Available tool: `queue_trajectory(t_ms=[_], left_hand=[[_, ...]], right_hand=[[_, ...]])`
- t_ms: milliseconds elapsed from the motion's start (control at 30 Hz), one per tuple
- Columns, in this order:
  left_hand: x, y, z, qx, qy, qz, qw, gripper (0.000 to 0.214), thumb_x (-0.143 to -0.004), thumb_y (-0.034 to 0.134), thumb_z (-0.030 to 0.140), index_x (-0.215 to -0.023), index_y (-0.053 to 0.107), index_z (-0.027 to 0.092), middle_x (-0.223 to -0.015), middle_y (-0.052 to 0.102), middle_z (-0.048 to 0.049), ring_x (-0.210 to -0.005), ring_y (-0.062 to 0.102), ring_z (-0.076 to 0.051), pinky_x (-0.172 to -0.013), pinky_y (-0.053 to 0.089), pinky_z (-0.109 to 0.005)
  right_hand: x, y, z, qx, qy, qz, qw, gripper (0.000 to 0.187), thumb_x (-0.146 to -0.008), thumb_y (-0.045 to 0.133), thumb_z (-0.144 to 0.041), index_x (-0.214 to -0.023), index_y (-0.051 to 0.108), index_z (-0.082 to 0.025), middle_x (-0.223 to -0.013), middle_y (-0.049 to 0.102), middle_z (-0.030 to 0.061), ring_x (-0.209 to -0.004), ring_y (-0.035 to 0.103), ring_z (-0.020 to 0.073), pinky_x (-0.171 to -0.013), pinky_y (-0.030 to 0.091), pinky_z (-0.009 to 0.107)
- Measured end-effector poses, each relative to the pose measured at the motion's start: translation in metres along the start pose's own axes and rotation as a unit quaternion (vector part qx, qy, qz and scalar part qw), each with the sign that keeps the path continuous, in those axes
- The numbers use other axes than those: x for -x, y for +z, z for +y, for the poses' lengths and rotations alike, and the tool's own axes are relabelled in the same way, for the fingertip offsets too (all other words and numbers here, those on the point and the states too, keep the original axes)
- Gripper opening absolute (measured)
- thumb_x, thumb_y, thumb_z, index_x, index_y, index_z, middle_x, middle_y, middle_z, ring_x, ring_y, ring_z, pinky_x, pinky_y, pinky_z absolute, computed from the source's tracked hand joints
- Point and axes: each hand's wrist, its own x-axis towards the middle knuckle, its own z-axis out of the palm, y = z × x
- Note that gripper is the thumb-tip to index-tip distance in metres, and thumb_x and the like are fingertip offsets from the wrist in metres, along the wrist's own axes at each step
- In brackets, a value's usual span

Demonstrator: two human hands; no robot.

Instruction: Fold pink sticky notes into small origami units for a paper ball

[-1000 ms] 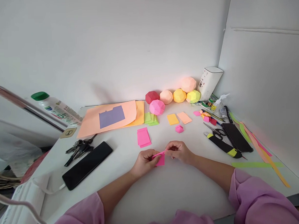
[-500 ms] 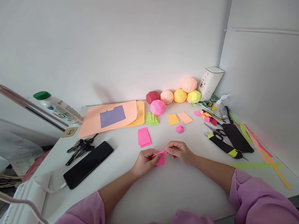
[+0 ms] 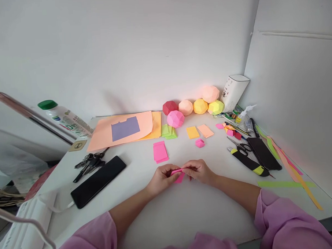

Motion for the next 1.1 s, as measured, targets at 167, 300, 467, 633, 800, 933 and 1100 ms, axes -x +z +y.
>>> queue_trajectory(t_ms=[167, 300, 467, 633, 800, 933, 1100], left_hand=[[-0.0015, -0.0012, -0.0014, -0.02, 0.011, 0.016, 1.0, 0.024, -0.08, 0.06, 0.036, -0.075, 0.065, 0.013, -0.063, 0.056, -0.0004, -0.056, 0.046, -0.01, -0.052, 0.036, -0.022], [-0.0025, -0.0016, -0.0002, -0.016, 0.007, 0.024, 1.0, 0.026, -0.079, 0.06, 0.037, -0.069, 0.063, 0.013, -0.059, 0.052, 0.0012, -0.053, 0.044, -0.009, -0.05, 0.034, -0.021], [-0.003, -0.0011, 0.002, 0.022, 0.003, 0.018, 1.0, 0.025, -0.078, 0.062, 0.038, -0.072, 0.064, 0.013, -0.059, 0.056, 0.0004, -0.053, 0.046, -0.009, -0.05, 0.037, -0.022], [-0.0032, -0.0012, 0.0035, 0.059, 0.007, 0.014, 0.998, 0.024, -0.078, 0.063, 0.038, -0.074, 0.067, 0.015, -0.064, 0.062, -0.0009, -0.054, 0.052, -0.01, -0.052, 0.042, -0.023], [-0.0039, -0.0032, 0.0014, 0.072, 0.025, 0.015, 0.997, 0.019, -0.078, 0.064, 0.033, -0.074, 0.07, 0.015, -0.064, 0.062, -0.0011, -0.058, 0.053, -0.011, -0.057, 0.043, -0.023], [-0.0039, -0.005, -0.0002, 0.078, 0.023, 0.014, 0.997, 0.016, -0.078, 0.065, 0.031, -0.076, 0.072, 0.016, -0.064, 0.06, -0.001, -0.059, 0.052, -0.011, -0.056, 0.042, -0.023], [-0.0033, -0.0054, 0.0002, 0.072, 0.014, 0.012, 0.997, 0.018, -0.078, 0.065, 0.033, -0.077, 0.073, 0.017, -0.062, 0.056, -0.0001, -0.055, 0.048, -0.01, -0.051, 0.038, -0.023]], right_hand=[[0.0009, -0.001, 0.0023, -0.009, 0.0, 0.007, 1.0, 0.018, -0.084, 0.058, -0.03, -0.089, 0.068, -0.016, -0.061, 0.058, -0.0013, -0.048, 0.054, 0.0089, -0.045, 0.042, 0.021], [0.0015, -0.0008, 0.0018, 0.004, 0.007, 0.006, 1.0, 0.018, -0.085, 0.057, -0.029, -0.09, 0.068, -0.016, -0.059, 0.057, -0.0018, -0.047, 0.054, 0.0089, -0.045, 0.041, 0.021], [0.0012, -0.0014, 0.0018, 0.006, 0.01, 0.003, 1.0, 0.019, -0.084, 0.057, -0.03, -0.09, 0.068, -0.016, -0.057, 0.056, -0.0022, -0.047, 0.054, 0.0092, -0.045, 0.041, 0.021], [0.0013, -0.0015, 0.005, 0.004, 0.006, 0.009, 1.0, 0.02, -0.084, 0.057, -0.031, -0.092, 0.068, -0.016, -0.058, 0.059, -0.0012, -0.049, 0.058, 0.011, -0.044, 0.041, 0.021], [0.0011, -0.0021, 0.0048, -0.002, 0.02, -0.001, 1.0, 0.021, -0.085, 0.057, -0.031, -0.093, 0.068, -0.016, -0.058, 0.059, -0.001, -0.05, 0.059, 0.0113, -0.044, 0.04, 0.021], [0.0005, -0.0028, 0.0024, -0.007, 0.037, -0.008, 0.999, 0.022, -0.085, 0.057, -0.033, -0.093, 0.068, -0.016, -0.058, 0.059, -0.0008, -0.05, 0.059, 0.0113, -0.044, 0.04, 0.021], [-0.0001, -0.003, 0.0025, -0.008, 0.053, -0.014, 0.998, 0.023, -0.084, 0.057, -0.035, -0.09, 0.068, -0.015, -0.059, 0.06, 0.0, -0.051, 0.058, 0.0115, -0.045, 0.039, 0.021]])
